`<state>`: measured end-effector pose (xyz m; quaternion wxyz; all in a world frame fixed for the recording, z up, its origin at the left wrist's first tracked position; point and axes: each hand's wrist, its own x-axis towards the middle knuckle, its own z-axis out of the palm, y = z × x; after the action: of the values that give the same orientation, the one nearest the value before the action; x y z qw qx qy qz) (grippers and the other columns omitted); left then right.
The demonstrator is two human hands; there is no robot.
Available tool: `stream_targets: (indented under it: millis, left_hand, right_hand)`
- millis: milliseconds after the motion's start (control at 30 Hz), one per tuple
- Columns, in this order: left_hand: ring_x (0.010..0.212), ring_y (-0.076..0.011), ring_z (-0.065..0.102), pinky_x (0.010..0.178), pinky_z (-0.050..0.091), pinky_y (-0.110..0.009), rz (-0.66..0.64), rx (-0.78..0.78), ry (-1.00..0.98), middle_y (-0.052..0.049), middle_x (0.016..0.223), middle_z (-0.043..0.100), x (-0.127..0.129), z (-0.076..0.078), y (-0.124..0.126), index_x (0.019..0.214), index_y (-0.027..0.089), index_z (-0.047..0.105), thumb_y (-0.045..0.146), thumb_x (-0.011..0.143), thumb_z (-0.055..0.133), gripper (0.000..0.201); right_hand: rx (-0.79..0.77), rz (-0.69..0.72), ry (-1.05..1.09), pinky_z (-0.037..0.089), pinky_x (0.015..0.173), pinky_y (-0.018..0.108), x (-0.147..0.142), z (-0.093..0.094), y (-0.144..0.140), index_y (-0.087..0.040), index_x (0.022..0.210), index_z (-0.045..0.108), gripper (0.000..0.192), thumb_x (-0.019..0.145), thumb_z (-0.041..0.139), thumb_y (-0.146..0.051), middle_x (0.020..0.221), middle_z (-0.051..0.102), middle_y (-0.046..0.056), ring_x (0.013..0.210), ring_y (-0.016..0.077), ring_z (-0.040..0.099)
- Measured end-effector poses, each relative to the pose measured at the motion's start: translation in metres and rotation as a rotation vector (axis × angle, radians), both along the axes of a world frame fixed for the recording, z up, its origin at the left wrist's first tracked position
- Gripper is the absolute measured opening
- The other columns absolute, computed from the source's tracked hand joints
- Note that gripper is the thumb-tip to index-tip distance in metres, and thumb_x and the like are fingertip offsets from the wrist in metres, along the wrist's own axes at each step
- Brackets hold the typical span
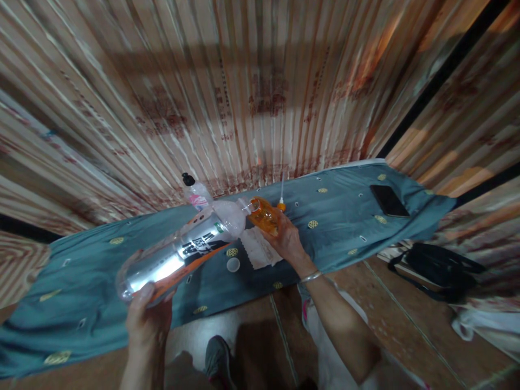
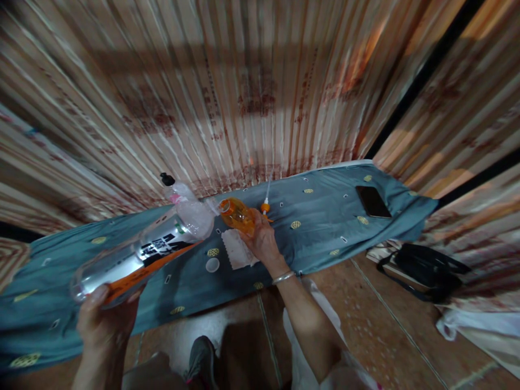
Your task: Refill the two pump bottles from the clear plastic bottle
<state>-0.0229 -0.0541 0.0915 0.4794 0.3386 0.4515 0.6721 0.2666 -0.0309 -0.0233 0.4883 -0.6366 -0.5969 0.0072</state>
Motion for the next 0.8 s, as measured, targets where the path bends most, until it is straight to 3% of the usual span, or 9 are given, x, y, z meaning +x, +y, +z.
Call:
stream_targets:
  millis: [233,467,700,800]
  left_hand:
    - [0.084,-0.0233,0.070,0.046,0.045,-0.018,0.021,-0.007,-0.007,-0.002,0.098,0.074,0.0021,0.0019,0.0012,0.106,0.027,0.071,0.033,0.043,0.086,0.065]
    - [0.060,-0.0114,0.058,0.039,0.038,-0.016,0.007,0.004,-0.032,-0.002,0.100,0.075,0.0021,0.0027,0.0015,0.106,0.025,0.073,0.033,0.043,0.088,0.065]
    - [0.086,-0.0243,0.071,0.049,0.053,-0.018,0.041,-0.004,-0.025,-0.004,0.100,0.076,0.0038,0.0018,0.0007,0.100,0.025,0.075,0.034,0.043,0.085,0.059]
    - [0.086,-0.0235,0.072,0.053,0.056,-0.019,0.043,-0.015,-0.028,-0.004,0.101,0.076,0.0033,0.0005,0.0019,0.101,0.024,0.075,0.032,0.042,0.085,0.060]
  right_hand:
    - [0.000,-0.008,-0.011,0.058,0.106,0.051,0.0003,-0.0006,-0.0003,-0.013,0.144,0.050,0.070,0.086,0.077,-0.042,0.134,0.069,0.021,0.126,0.0342,0.067]
    - [-0.016,-0.016,0.010,0.058,0.105,0.049,-0.0007,0.0000,-0.0002,-0.013,0.143,0.051,0.070,0.085,0.078,-0.041,0.132,0.069,0.020,0.123,0.0339,0.068]
    - [-0.023,-0.004,0.018,0.058,0.105,0.051,0.0011,-0.0024,0.0004,-0.014,0.142,0.052,0.070,0.084,0.078,-0.043,0.133,0.069,0.020,0.123,0.0342,0.068]
    - [-0.005,-0.014,0.005,0.058,0.105,0.052,0.0013,-0.0048,0.0010,-0.013,0.143,0.052,0.070,0.085,0.078,-0.044,0.134,0.069,0.021,0.124,0.0356,0.067]
